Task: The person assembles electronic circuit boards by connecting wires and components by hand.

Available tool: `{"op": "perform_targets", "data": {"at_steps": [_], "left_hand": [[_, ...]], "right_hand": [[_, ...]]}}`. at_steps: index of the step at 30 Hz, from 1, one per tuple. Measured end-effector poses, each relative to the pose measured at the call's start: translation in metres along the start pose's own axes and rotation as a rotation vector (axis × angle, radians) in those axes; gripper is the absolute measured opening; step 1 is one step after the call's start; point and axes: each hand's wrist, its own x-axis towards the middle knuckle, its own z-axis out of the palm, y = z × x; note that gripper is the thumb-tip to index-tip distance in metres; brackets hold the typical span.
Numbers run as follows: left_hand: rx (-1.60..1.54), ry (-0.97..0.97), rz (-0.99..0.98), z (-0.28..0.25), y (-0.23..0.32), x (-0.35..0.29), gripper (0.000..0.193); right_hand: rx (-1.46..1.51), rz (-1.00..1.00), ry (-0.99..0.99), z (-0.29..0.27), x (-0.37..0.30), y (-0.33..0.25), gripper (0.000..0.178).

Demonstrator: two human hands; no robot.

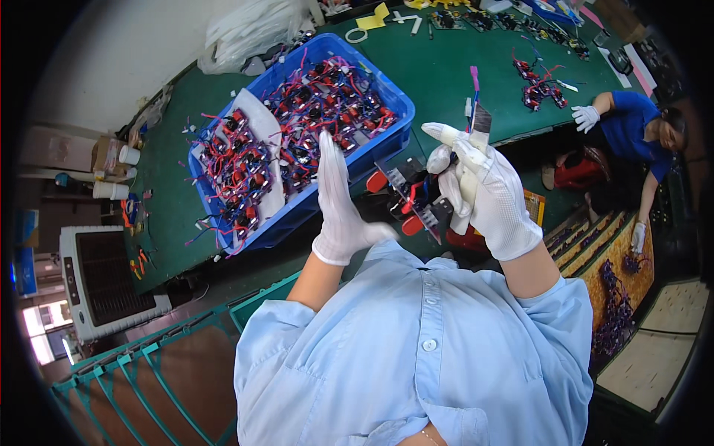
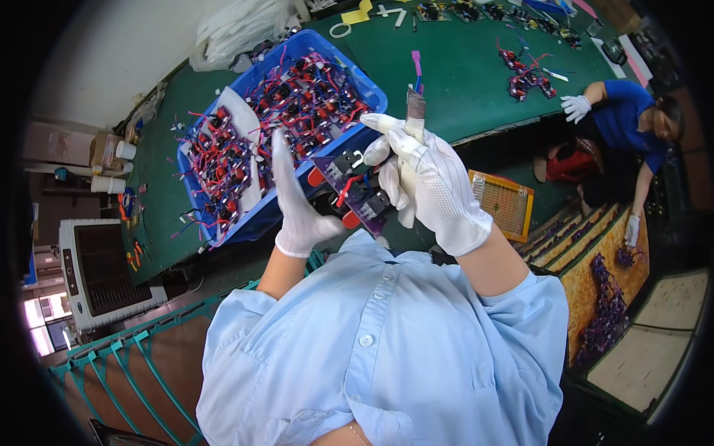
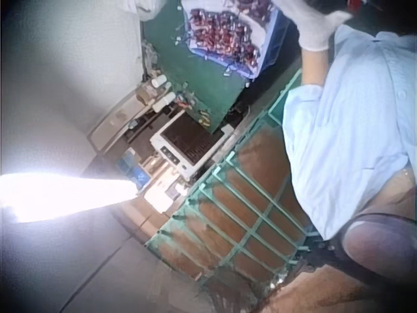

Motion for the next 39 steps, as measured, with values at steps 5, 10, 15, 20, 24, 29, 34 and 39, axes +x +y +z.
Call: {"op": "perform_targets", "data": {"at_steps": [5,10,15,20,24,29,34,39], "left_hand": [[-0.126,-0.09,0.275,0.011,0.019,0.028,0.084],[-0.886,-0.258,-0.612,0.044,0.017,-0.013,0.079],[-0.789,-0.237,-0.41,0.054,0.055,-0.005,0.056],[-0.916,-0.387,-0.51,0.056,0.077,0.003,0.047],[-1.043,-0.352,-0.555,0.064,0.086,-0.001,0.049],[-1.107,-0.423,-0.679,0.076,0.09,-0.001,0.07],[-1.501,-0.512,-0.945,0.084,0.095,-0.001,0.057],[-1.394,-1.128,-0.796,0.107,0.064,-0.017,0.02]], "right_hand": [[0.064,0.035,0.015,-0.008,-0.008,0.001,0.034],[0.108,0.076,-0.077,-0.019,-0.024,-0.01,0.035],[-0.025,-0.02,-0.01,-0.031,-0.038,-0.021,0.034],[-0.062,-0.051,-0.05,-0.045,-0.047,-0.032,0.035],[-0.08,-0.037,-0.084,-0.05,-0.054,-0.038,0.036],[-0.08,-0.071,-0.098,-0.062,-0.056,-0.04,0.036],[-0.298,-0.099,-0.217,-0.073,-0.055,-0.046,0.031],[-1.091,-0.422,-0.503,-0.083,-0.049,-0.036,0.028]]}}
